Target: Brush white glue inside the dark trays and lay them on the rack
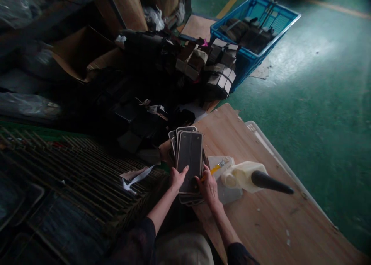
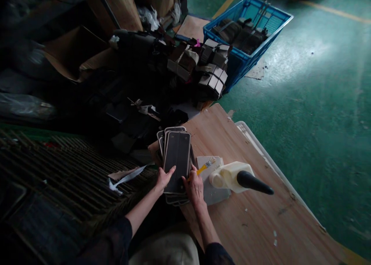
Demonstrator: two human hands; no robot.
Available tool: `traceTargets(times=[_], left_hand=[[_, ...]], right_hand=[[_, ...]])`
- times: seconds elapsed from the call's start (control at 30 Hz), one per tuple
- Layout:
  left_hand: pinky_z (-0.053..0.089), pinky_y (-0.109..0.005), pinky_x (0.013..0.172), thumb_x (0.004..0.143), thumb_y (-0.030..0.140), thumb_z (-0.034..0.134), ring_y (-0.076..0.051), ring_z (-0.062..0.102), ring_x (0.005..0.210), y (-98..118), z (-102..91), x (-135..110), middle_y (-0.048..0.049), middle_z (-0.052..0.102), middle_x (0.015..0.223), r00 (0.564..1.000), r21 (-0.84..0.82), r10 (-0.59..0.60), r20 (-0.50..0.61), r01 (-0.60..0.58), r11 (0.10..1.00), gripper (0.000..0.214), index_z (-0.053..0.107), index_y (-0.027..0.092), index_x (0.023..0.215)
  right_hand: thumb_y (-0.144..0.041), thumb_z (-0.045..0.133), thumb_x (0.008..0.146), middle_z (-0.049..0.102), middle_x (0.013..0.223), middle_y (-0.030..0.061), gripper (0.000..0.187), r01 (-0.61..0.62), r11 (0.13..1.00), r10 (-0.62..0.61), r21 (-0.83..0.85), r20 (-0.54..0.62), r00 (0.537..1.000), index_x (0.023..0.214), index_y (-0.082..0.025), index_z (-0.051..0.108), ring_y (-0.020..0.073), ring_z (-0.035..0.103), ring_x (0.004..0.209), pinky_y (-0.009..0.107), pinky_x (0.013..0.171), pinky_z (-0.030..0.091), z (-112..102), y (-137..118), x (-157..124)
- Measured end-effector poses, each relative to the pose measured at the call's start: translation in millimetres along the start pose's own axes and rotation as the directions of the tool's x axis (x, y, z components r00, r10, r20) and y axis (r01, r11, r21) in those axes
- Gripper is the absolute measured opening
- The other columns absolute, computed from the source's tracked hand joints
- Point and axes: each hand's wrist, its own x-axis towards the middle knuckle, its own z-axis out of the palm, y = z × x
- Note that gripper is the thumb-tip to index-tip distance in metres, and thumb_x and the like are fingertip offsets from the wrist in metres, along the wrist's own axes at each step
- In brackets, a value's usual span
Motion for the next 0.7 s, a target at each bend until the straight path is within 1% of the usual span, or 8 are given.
traceTargets(times=[0.07,0.13,0.17,0.23,0.3,0.4,0.5,0.7], left_hand=[[0.044,-0.044,0.107,0.081,0.051,0.071,-0.040,0.054,0.135,-5.8,-0.8,-3.0,-0.0352,0.056,0.140,0.999,0.034,0.013,-0.048,-0.011,0.999,0.071,0.051,0.003,0.129],[0.045,-0.044,0.106,0.080,0.044,0.072,-0.038,0.057,0.131,-17.5,-3.0,-9.5,-0.0320,0.059,0.136,0.992,0.055,0.075,-0.098,-0.070,0.996,0.066,0.052,0.005,0.129],[0.047,-0.044,0.104,0.080,0.041,0.071,-0.037,0.060,0.127,-25.5,-4.7,-14.1,-0.0288,0.062,0.132,0.985,0.060,0.122,-0.122,-0.115,0.992,0.060,0.054,0.007,0.126],[0.051,-0.044,0.096,0.079,0.037,0.070,-0.034,0.066,0.114,-43.5,-9.3,-25.3,-0.0203,0.068,0.117,0.962,0.069,0.216,-0.168,-0.207,0.976,0.044,0.060,0.014,0.115],[0.054,-0.042,0.087,0.079,0.035,0.068,-0.030,0.069,0.098,-60.1,-14.2,-37.2,-0.0124,0.068,0.101,0.937,0.075,0.288,-0.199,-0.279,0.957,0.028,0.063,0.018,0.101],[0.054,-0.037,0.077,0.078,0.036,0.067,-0.025,0.066,0.081,-74.3,-19.3,-50.6,-0.0057,0.063,0.086,0.920,0.069,0.323,-0.221,-0.315,0.947,0.018,0.063,0.021,0.088],[0.051,-0.032,0.067,0.077,0.041,0.068,-0.021,0.063,0.068,-75.5,-21.7,-55.3,-0.0015,0.061,0.074,0.940,0.018,0.285,-0.188,-0.286,0.958,0.021,0.058,0.022,0.079],[0.045,-0.025,0.052,0.074,0.048,0.070,-0.017,0.059,0.054,-65.4,-31.2,-55.9,0.0024,0.056,0.057,0.977,-0.101,0.196,-0.080,-0.204,0.974,0.032,0.050,0.023,0.066]], right_hand=[[-0.029,0.052,0.099,0.056,0.145,0.0176,0.024,0.011,0.999,-0.011,0.040,-0.002,1.000,0.120,-0.017,0.055,0.0273,0.066,0.112,0.043,0.089,0.058,-17.9,-3.7,-9.2],[-0.020,0.043,0.101,0.059,0.143,0.0143,0.031,0.022,0.995,-0.024,0.094,0.024,0.999,0.129,-0.019,0.055,0.0242,0.064,0.120,0.039,0.095,0.057,-45.3,-6.9,-27.9],[-0.017,0.041,0.101,0.062,0.139,0.0123,0.035,0.022,0.993,-0.026,0.113,0.040,0.999,0.133,-0.020,0.055,0.0220,0.065,0.119,0.036,0.095,0.057,-61.6,-8.3,-40.0],[-0.016,0.041,0.101,0.070,0.126,0.0086,0.038,0.017,0.992,-0.025,0.121,0.070,0.997,0.134,-0.024,0.059,0.0185,0.070,0.107,0.029,0.089,0.058,-96.2,-11.0,-65.1],[-0.019,0.046,0.101,0.074,0.112,0.0060,0.037,-0.014,0.995,0.005,0.096,0.098,0.995,0.134,-0.026,0.062,0.0171,0.073,0.096,0.025,0.082,0.057,-128.1,-13.6,-85.1],[-0.028,0.048,0.103,0.073,0.098,0.0041,0.037,-0.100,0.995,0.099,0.005,0.118,0.988,0.137,-0.027,0.062,0.0142,0.072,0.079,0.020,0.069,0.054,-158.9,-16.7,-96.7],[-0.039,0.047,0.104,0.070,0.096,0.0050,0.039,-0.165,0.983,0.170,-0.086,0.053,0.984,0.136,-0.026,0.063,0.0137,0.069,0.071,0.020,0.062,0.051,-164.7,-15.6,-91.6],[-0.049,0.039,0.105,0.072,0.108,0.0110,0.047,-0.245,0.956,0.234,-0.164,-0.085,0.969,0.128,-0.019,0.066,0.0210,0.071,0.087,0.028,0.069,0.052,-142.6,5.5,-77.6]])
